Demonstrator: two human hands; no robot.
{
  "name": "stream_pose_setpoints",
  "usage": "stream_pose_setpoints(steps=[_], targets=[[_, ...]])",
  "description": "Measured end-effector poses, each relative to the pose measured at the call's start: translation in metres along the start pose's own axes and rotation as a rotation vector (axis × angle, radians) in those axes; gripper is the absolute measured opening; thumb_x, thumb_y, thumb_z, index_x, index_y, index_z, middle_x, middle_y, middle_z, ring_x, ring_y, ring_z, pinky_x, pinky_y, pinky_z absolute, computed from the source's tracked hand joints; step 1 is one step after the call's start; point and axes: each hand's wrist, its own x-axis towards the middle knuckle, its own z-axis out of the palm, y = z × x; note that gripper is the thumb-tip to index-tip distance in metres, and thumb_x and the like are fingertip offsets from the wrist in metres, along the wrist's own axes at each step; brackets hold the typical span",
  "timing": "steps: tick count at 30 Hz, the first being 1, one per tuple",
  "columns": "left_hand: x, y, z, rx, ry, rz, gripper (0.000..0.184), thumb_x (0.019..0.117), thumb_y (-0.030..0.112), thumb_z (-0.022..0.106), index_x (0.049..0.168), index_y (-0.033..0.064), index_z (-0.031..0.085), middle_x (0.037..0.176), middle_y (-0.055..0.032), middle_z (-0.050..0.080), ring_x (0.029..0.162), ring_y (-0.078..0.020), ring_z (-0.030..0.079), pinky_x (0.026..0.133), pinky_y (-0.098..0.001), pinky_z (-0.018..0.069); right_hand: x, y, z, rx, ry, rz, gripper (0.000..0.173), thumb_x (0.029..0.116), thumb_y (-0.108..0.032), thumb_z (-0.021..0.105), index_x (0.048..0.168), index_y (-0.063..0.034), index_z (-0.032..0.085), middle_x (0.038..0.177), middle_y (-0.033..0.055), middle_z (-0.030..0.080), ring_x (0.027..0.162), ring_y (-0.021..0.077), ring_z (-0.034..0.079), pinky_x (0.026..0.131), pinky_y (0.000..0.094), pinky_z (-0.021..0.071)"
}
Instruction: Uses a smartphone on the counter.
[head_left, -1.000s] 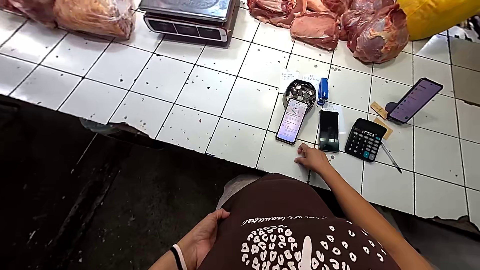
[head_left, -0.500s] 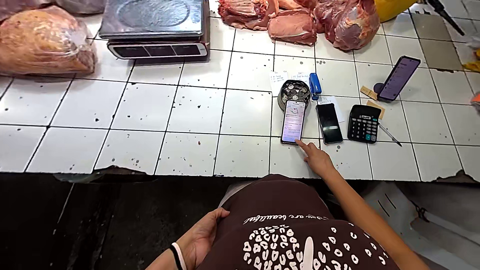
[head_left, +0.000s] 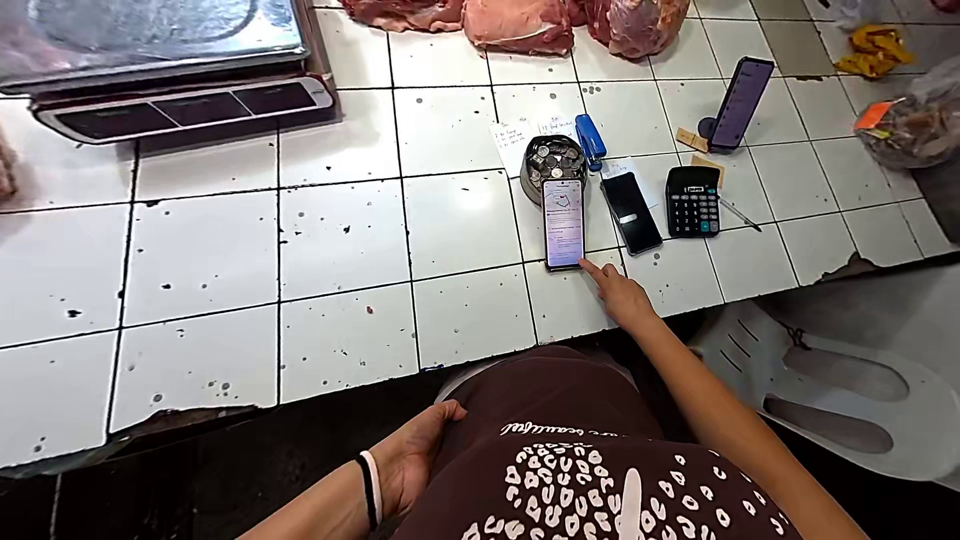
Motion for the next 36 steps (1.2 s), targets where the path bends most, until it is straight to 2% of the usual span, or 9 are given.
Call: stream_pose_setpoints(steps=[6,10,14,18,26,32,36], targets=[[0.0,-0.001,-0.001,-0.023,-0.02,0.003,0.015,0.1021,0.017,0.045,0.091,0.0126,0.054,0.071,-0.0048,0.063,0.059,-0.0116,0.064,0.051,-0.0261,0.0531,0.002,0.0,-0.003,0.05,-0.021,0.061,0.075,0.1041,-0.007,0.052,0.166,-0.0259,0.015,0.138,0.0216,0.057,0.11,0.0414,0.067,0.095,0.0571,0.0521],[0.0,-0.01,0.001,-0.079,-0.034,0.004,0.015,0.1017,0.017,0.045,0.092,0.0118,0.055,0.072,-0.0061,0.063,0.06,-0.0126,0.064,0.05,-0.0265,0.0533,0.004,0.0,-0.006,0.037,-0.049,0.069,0.079,0.1033,-0.007,0.054,0.167,-0.0252,0.011,0.142,0.0209,0.055,0.11,0.0403,0.067,0.095,0.0555,0.053],[0.002,-0.023,0.006,-0.143,-0.048,0.009,0.014,0.1016,0.018,0.045,0.093,0.012,0.055,0.073,-0.0063,0.064,0.062,-0.0132,0.065,0.052,-0.0278,0.0539,0.006,0.002,-0.01,-0.027,-0.089,0.003,0.082,0.1031,-0.008,0.055,0.167,-0.0266,0.007,0.141,0.0226,0.053,0.106,0.0405,0.068,0.093,0.0545,0.0546],[0.006,-0.042,0.02,-0.229,-0.059,0.019,0.014,0.1014,0.017,0.045,0.092,0.0124,0.055,0.073,-0.006,0.063,0.061,-0.0132,0.064,0.051,-0.0279,0.0537,0.011,0.005,-0.017,-0.107,-0.146,-0.076,0.082,0.1031,-0.008,0.053,0.167,-0.0329,0.008,0.141,0.0228,0.053,0.102,0.0407,0.069,0.089,0.0551,0.0556],[0.005,-0.087,0.065,-0.452,-0.051,0.07,0.017,0.1019,0.015,0.044,0.09,0.0113,0.055,0.07,-0.0065,0.064,0.06,-0.0131,0.065,0.051,-0.0275,0.0541,0.021,0.007,-0.03,-0.265,-0.249,-0.236,0.085,0.1027,-0.009,0.054,0.166,-0.0353,0.005,0.141,0.0245,0.053,0.104,0.0449,0.067,0.088,0.0599,0.0543],[0.014,-0.124,0.098,-0.641,-0.061,0.082,0.017,0.102,0.016,0.043,0.09,0.0114,0.055,0.071,-0.0065,0.064,0.059,-0.0132,0.065,0.051,-0.0276,0.0541,0.026,0.011,-0.036,-0.369,-0.258,-0.331,0.086,0.1011,-0.012,0.058,0.167,-0.0318,0.005,0.138,0.0244,0.056,0.103,0.0444,0.068,0.088,0.0604,0.0529],[0.018,-0.149,0.116,-0.769,-0.063,0.09,0.02,0.1028,0.015,0.042,0.088,0.0112,0.055,0.069,-0.0061,0.064,0.058,-0.0127,0.064,0.05,-0.0271,0.0541,0.029,0.005,-0.054,-0.351,-0.249,-0.37,0.089,0.0994,-0.022,0.065,0.167,-0.0259,0.008,0.132,0.0253,0.063,0.111,0.047,0.066,0.091,0.0658,0.0496]])
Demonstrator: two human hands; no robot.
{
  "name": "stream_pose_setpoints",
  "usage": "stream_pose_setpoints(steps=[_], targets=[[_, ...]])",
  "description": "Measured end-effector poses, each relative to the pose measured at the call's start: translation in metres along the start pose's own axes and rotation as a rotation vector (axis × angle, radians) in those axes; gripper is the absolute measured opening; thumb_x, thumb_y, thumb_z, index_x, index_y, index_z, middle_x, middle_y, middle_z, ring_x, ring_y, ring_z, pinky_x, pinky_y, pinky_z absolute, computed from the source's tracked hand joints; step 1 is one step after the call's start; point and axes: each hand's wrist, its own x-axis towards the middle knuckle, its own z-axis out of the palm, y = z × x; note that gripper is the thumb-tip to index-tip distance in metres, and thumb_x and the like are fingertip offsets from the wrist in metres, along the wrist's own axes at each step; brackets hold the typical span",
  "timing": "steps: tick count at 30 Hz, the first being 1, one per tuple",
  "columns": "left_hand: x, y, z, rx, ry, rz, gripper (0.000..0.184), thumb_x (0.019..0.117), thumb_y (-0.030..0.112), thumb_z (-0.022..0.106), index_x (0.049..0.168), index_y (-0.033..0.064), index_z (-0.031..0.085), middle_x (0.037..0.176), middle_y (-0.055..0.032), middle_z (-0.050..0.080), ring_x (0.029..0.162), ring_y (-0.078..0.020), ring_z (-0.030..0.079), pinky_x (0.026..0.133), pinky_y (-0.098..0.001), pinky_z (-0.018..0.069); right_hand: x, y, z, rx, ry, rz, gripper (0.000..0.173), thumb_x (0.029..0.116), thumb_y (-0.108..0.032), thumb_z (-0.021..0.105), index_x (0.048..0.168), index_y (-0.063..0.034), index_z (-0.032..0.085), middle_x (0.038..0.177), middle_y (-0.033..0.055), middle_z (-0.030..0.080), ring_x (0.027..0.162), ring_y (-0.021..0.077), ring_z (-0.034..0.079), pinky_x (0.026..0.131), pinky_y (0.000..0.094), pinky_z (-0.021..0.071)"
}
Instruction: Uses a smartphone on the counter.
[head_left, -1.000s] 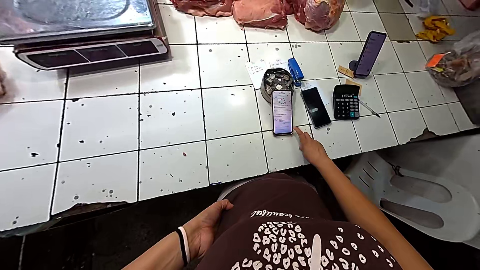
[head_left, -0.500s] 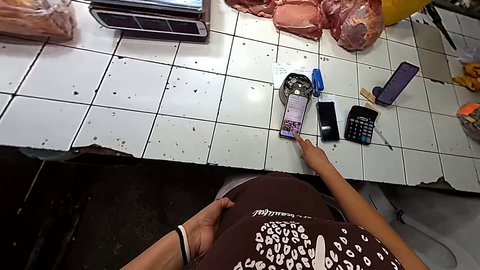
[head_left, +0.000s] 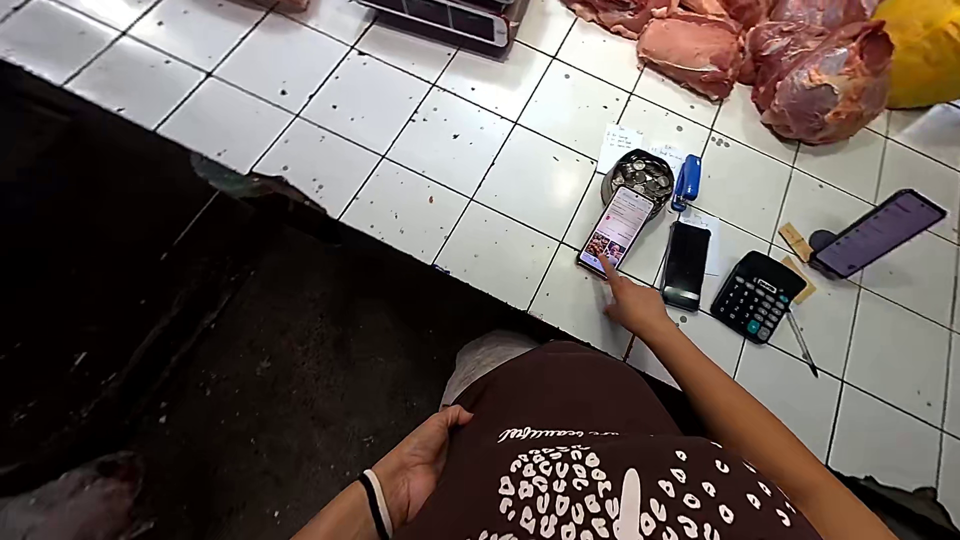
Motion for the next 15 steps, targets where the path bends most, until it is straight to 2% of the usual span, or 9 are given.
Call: stream_pose_setpoints(steps=[3,5,8,15], targets=[[0.003,-0.023,-0.004,-0.098,-0.014,0.019,0.025,0.1039,0.014,0.039,0.084,0.0115,0.054,0.066,-0.0055,0.064,0.056,-0.0117,0.064,0.049,-0.0261,0.0535,0.004,0.002,-0.019,0.02,0.088,-0.008,0.088,0.1028,-0.038,0.062,0.167,-0.0166,0.006,0.121,0.0261,0.068,0.108,0.0475,0.067,0.091,0.0653,0.05],[0.009,-0.036,-0.009,-0.154,-0.028,0.039,0.027,0.1036,0.012,0.038,0.083,0.01,0.056,0.066,-0.0068,0.065,0.056,-0.0126,0.065,0.048,-0.0265,0.054,0.01,0.003,-0.027,0.029,0.157,0.0,0.093,0.1013,-0.044,0.063,0.166,-0.0133,0.004,0.112,0.0256,0.071,0.103,0.0472,0.069,0.087,0.0647,0.0516],[0.01,-0.048,-0.012,-0.184,-0.016,0.073,0.029,0.1046,0.012,0.038,0.083,0.0096,0.057,0.067,-0.0069,0.066,0.056,-0.0125,0.066,0.049,-0.0264,0.0547,0.02,0.005,-0.032,0.014,0.217,-0.009,0.093,0.1005,-0.05,0.062,0.166,-0.0138,0.006,0.104,0.0242,0.072,0.097,0.0461,0.07,0.083,0.0629,0.0533],[0.006,-0.042,-0.014,-0.236,-0.008,0.047,0.025,0.104,0.014,0.04,0.085,0.0099,0.057,0.068,-0.0074,0.066,0.057,-0.0133,0.066,0.049,-0.0275,0.0551,0.031,-0.004,-0.04,0.0,0.239,0.021,0.089,0.1017,-0.055,0.056,0.166,-0.0183,0.008,0.105,0.0248,0.072,0.098,0.0464,0.07,0.083,0.063,0.0531]])
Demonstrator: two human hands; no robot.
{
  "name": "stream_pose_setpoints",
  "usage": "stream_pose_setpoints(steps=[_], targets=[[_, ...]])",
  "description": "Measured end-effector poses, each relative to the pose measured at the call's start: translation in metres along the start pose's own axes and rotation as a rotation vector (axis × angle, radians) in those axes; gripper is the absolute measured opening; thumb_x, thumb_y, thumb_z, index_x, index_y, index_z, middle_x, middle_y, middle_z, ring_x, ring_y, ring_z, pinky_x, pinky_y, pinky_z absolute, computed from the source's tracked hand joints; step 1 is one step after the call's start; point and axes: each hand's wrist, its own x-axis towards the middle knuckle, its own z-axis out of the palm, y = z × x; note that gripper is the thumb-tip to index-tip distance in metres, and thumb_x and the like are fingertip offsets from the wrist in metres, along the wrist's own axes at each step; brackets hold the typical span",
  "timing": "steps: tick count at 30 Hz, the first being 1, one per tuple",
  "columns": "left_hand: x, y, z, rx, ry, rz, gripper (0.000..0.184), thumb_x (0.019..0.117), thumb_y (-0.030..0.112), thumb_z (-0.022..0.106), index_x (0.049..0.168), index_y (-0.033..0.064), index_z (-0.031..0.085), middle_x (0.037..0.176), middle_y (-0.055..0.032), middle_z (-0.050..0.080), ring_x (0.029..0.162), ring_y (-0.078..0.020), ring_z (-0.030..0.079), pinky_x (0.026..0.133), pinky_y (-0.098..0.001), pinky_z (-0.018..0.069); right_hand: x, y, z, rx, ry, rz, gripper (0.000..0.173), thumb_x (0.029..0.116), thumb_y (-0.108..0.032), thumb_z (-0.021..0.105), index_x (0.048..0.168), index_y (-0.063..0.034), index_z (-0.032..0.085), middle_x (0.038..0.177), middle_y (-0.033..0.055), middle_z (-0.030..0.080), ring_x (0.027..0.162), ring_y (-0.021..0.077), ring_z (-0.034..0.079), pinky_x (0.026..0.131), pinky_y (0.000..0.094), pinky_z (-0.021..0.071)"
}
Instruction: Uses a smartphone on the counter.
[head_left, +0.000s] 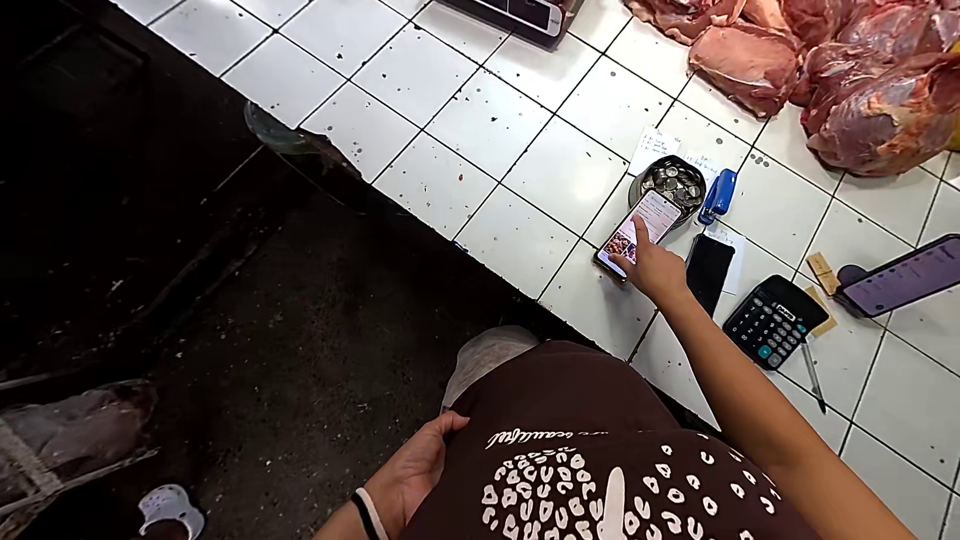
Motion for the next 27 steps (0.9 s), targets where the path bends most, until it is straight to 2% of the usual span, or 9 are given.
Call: stream_pose_setpoints(steps=[4,9,17,23,27], targets=[[-0.005,0.02,0.002,0.052,-0.016,-0.014,0.025,0.1041,0.014,0.04,0.086,0.0097,0.056,0.068,-0.0078,0.065,0.057,-0.0132,0.066,0.049,-0.027,0.0545,0.001,-0.006,-0.005,0.014,0.001,0.037,0.086,0.1012,-0.056,0.056,0.166,-0.0202,0.013,0.108,0.0251,0.072,0.1,0.0463,0.07,0.085,0.0639,0.0527],[-0.012,0.051,0.008,0.142,-0.009,-0.003,0.022,0.1034,0.014,0.041,0.087,0.0102,0.055,0.069,-0.007,0.065,0.057,-0.0128,0.065,0.05,-0.0268,0.0542,-0.008,-0.011,-0.009,0.07,0.051,0.086,0.087,0.1012,-0.057,0.056,0.166,-0.0215,0.01,0.106,0.0232,0.072,0.1,0.0446,0.07,0.086,0.0623,0.0531],[-0.012,0.108,0.015,0.308,-0.017,-0.019,0.019,0.1029,0.016,0.043,0.092,0.0098,0.057,0.074,-0.0083,0.066,0.062,-0.0145,0.067,0.053,-0.029,0.0558,-0.027,-0.012,0.001,0.151,-0.057,0.274,0.09,0.1044,-0.056,0.05,0.166,-0.014,0.001,0.123,0.0245,0.069,0.115,0.0423,0.067,0.098,0.0595,0.0493],[-0.008,0.153,0.029,0.526,-0.015,0.015,0.015,0.1026,0.016,0.045,0.096,0.0098,0.057,0.078,-0.0083,0.067,0.067,-0.015,0.067,0.057,-0.0292,0.0562,-0.046,-0.018,0.019,0.25,-0.122,0.439,0.096,0.1031,-0.06,0.049,0.165,-0.0075,-0.003,0.124,0.0239,0.068,0.115,0.0406,0.068,0.1,0.0568,0.0501],[-0.007,0.178,0.045,0.654,-0.002,-0.008,0.014,0.1021,0.016,0.047,0.095,0.0101,0.057,0.077,-0.0079,0.066,0.065,-0.0147,0.067,0.055,-0.0288,0.0556,-0.06,-0.026,0.033,0.318,-0.153,0.517,0.096,0.1035,-0.059,0.048,0.165,-0.0055,-0.003,0.124,0.0237,0.068,0.114,0.04,0.068,0.1,0.0566,0.0505]])
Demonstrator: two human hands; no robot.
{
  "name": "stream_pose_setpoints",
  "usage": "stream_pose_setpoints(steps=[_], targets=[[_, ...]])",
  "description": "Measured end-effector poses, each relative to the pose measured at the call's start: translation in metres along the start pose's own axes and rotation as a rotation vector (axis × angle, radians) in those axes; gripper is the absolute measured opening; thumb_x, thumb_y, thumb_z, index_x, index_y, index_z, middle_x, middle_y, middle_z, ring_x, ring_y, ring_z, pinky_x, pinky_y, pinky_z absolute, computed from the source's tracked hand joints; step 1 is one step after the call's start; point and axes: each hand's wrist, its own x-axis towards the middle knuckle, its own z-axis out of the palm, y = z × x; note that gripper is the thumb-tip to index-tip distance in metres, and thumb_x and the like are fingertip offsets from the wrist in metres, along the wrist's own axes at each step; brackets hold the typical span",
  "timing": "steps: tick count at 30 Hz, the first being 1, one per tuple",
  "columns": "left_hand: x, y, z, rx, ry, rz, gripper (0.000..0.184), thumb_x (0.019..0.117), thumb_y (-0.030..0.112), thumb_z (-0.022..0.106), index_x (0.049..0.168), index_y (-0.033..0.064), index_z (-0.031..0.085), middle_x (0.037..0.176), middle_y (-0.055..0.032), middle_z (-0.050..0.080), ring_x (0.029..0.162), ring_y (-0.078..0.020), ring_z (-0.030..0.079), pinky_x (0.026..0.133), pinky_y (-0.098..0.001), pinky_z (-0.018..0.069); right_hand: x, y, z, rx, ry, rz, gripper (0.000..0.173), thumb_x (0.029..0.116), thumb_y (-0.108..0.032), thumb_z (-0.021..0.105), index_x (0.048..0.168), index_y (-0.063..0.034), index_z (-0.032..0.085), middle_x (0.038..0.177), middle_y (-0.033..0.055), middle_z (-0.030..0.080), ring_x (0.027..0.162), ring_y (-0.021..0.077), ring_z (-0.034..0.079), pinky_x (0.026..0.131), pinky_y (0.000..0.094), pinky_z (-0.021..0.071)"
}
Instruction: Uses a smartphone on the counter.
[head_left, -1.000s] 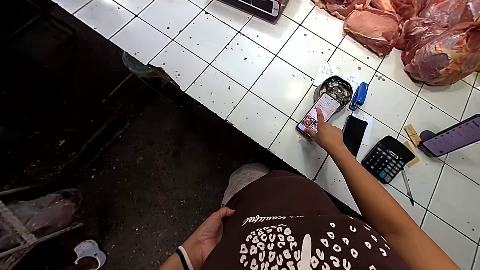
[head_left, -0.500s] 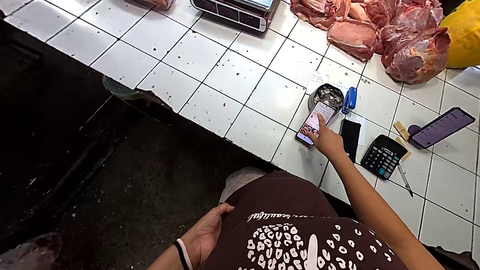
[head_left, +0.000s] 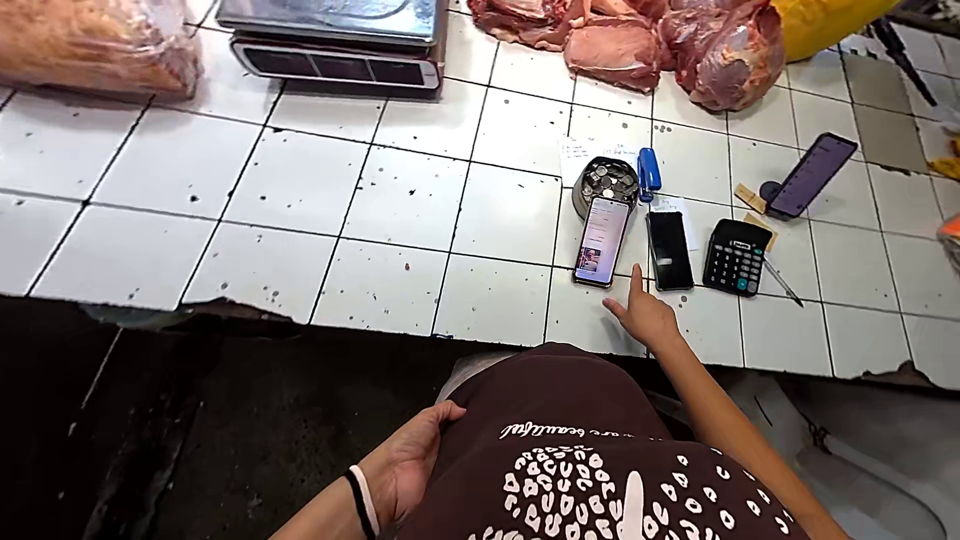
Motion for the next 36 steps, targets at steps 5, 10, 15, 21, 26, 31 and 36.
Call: stream_pose_setpoints(steps=[5,10,15,21,26,31,36], targets=[[0.006,0.034,0.001,0.152,-0.018,-0.078,0.013,0.1008,0.016,0.047,0.093,0.0108,0.057,0.076,-0.0075,0.066,0.064,-0.0141,0.067,0.054,-0.0286,0.0556,-0.017,0.003,0.019,0.077,-0.027,0.092,0.094,0.1043,-0.058,0.048,0.165,-0.0068,-0.002,0.125,0.0239,0.068,0.116,0.0405,0.067,0.101,0.0563,0.0496],[0.009,0.053,0.012,0.318,-0.006,-0.133,0.012,0.1011,0.017,0.047,0.094,0.0118,0.055,0.076,-0.0068,0.064,0.065,-0.0142,0.065,0.054,-0.0289,0.0544,-0.031,0.008,0.039,0.134,-0.057,0.176,0.094,0.1039,-0.059,0.047,0.166,-0.0085,-0.002,0.125,0.0236,0.068,0.115,0.0405,0.067,0.101,0.0573,0.0491],[0.007,0.058,0.017,0.4,0.004,-0.139,0.011,0.1006,0.015,0.047,0.093,0.0121,0.054,0.074,-0.0057,0.062,0.062,-0.0128,0.063,0.052,-0.0268,0.0529,-0.037,0.017,0.052,0.132,-0.126,0.196,0.09,0.1049,-0.058,0.046,0.166,-0.0079,0.003,0.13,0.0246,0.066,0.12,0.0414,0.065,0.104,0.0571,0.0475],[0.008,0.05,0.013,0.348,-0.026,-0.163,0.014,0.1015,0.017,0.046,0.092,0.0125,0.055,0.074,-0.0054,0.063,0.062,-0.0126,0.064,0.052,-0.027,0.0538,-0.035,0.013,0.046,0.069,-0.169,0.174,0.087,0.1062,-0.055,0.045,0.164,-0.0023,0.007,0.132,0.0252,0.064,0.124,0.0404,0.063,0.106,0.0552,0.0461],[0.006,0.032,0.009,0.26,-0.012,-0.132,0.014,0.1022,0.018,0.045,0.094,0.0124,0.055,0.076,-0.0058,0.064,0.065,-0.013,0.065,0.054,-0.0277,0.0547,-0.028,0.006,0.028,-0.08,-0.224,0.123,0.08,0.1068,-0.054,0.044,0.156,0.0071,0.028,0.134,0.0275,0.062,0.127,0.0405,0.061,0.106,0.0551,0.0464],[0.003,0.001,0.009,0.122,-0.01,-0.103,0.017,0.1026,0.018,0.044,0.092,0.0126,0.056,0.073,-0.0054,0.064,0.063,-0.0127,0.065,0.054,-0.027,0.0546,-0.017,0.001,0.007,-0.234,-0.298,-0.005,0.06,0.1085,-0.048,0.043,0.12,0.0069,0.064,0.131,0.0273,0.063,0.128,0.0401,0.059,0.102,0.0592,0.0456],[0.0,-0.042,0.016,-0.084,-0.02,-0.068,0.017,0.1023,0.017,0.044,0.091,0.0123,0.056,0.073,-0.0059,0.065,0.062,-0.0128,0.066,0.053,-0.0272,0.055,-0.006,-0.001,-0.007,-0.379,-0.355,-0.109,0.059,0.1083,-0.048,0.044,0.12,0.0067,0.065,0.132,0.0275,0.062,0.129,0.0417,0.058,0.102,0.0618,0.0452]])
